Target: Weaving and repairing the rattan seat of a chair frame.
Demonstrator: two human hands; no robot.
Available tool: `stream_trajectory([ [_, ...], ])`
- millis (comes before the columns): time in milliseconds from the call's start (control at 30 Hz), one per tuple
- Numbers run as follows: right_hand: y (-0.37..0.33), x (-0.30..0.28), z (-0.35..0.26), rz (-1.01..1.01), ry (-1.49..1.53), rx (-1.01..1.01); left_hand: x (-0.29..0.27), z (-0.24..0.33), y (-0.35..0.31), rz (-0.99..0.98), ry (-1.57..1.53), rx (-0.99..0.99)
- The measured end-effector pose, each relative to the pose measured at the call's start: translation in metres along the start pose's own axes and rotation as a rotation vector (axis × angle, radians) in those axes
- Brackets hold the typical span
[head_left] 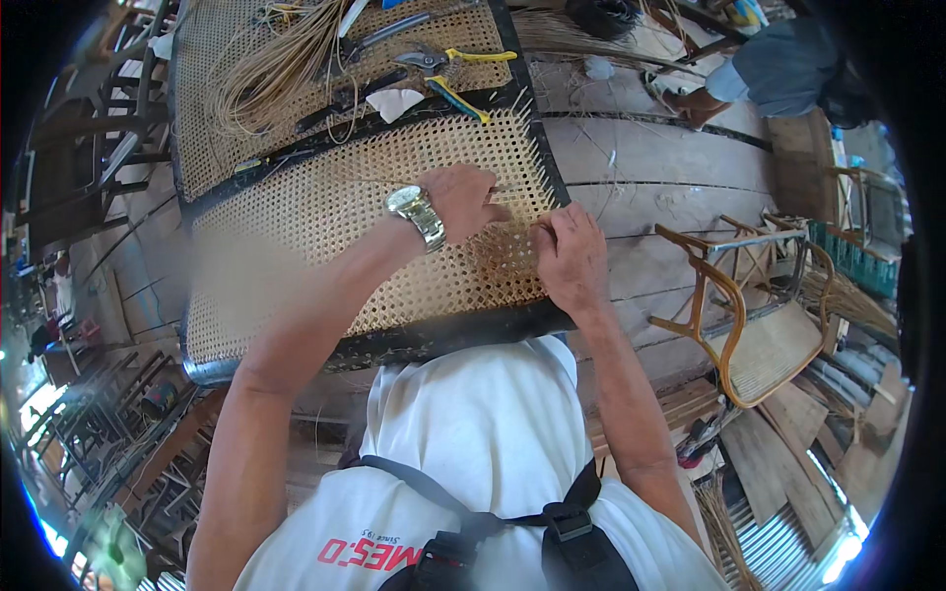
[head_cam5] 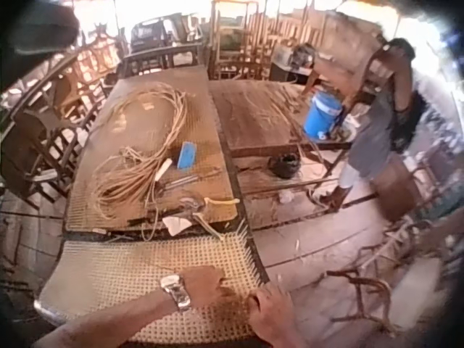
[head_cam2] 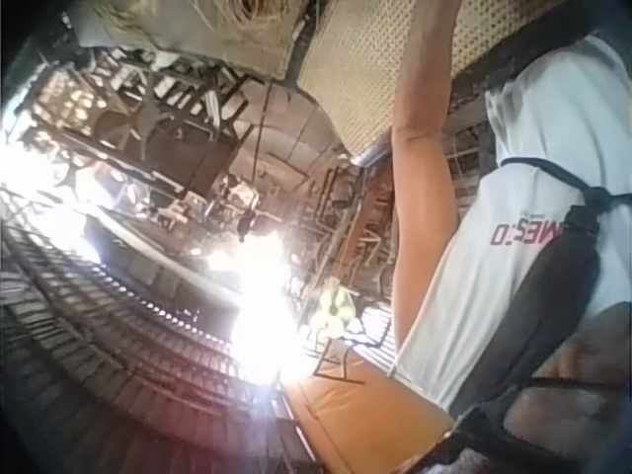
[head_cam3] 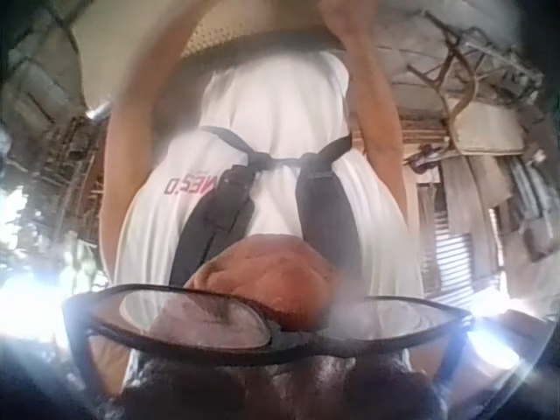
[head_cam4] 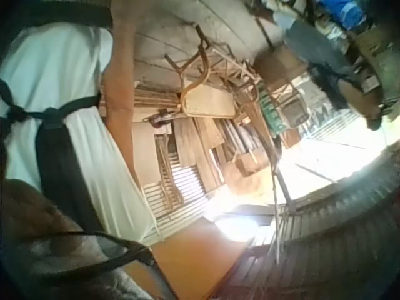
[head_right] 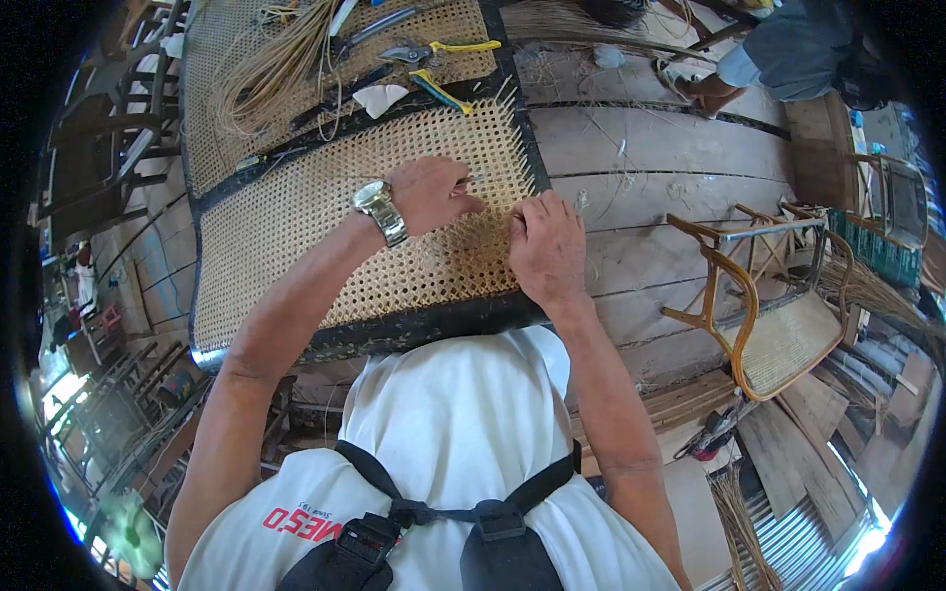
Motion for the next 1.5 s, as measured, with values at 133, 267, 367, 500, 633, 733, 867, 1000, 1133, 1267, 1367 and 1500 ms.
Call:
stream_trajectory([
  [133,-0.001,0.006,0.004,0.061,-0.029,0.009,-0.011,-0.004,0.013,-0.171,-0.09,-0.132],
  [267,-0.003,-0.006,0.006,0.061,0.169,0.163,-0.012,-0.063,0.007,-0.121,-0.064,-0.152],
  [367,-0.017,-0.018,0.034,0.181,0.154,0.231,-0.022,-0.057,0.015,-0.259,0.019,-0.333],
  [500,-0.033,-0.051,0.057,-0.181,0.353,0.545,-0.027,-0.021,0.001,-0.069,0.068,-0.235],
  [633,-0.032,-0.067,0.059,-0.208,0.255,0.371,0.003,-0.001,-0.001,-0.031,-0.048,-0.319],
  [733,-0.024,-0.063,0.058,-0.317,0.535,0.532,0.003,0.006,-0.007,0.122,-0.054,-0.477],
  [867,-0.05,-0.034,0.092,-0.367,0.817,0.511,0.036,-0.011,-0.002,0.11,-0.074,-0.487],
  [1000,-0.089,-0.066,0.171,-0.469,0.714,0.51,0.003,0.039,-0.004,0.115,0.004,-0.607],
  [1133,-0.098,-0.037,0.269,-0.625,0.418,0.35,0.09,0.087,-0.006,0.427,0.149,-0.5],
  [1267,-0.063,-0.009,0.307,-0.684,0.325,0.132,0.071,0.18,-0.031,0.56,-0.004,-0.465],
  [1367,-0.056,0.004,0.32,-0.741,0.236,-0.008,0.077,0.175,-0.042,0.637,0.056,-0.479],
  [1500,-0.053,-0.002,0.339,-0.721,0.08,-0.153,0.087,0.174,-0.034,0.766,0.023,-0.446],
])
Point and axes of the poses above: each hand's wrist, its own y-axis towards the middle knuckle, its own x-axis out of the palm, z = x × y, the point moved 1 cm from there along y, towards the middle knuckle, and after that the axes turned 6 degrees about z, right-handed, at the moved point
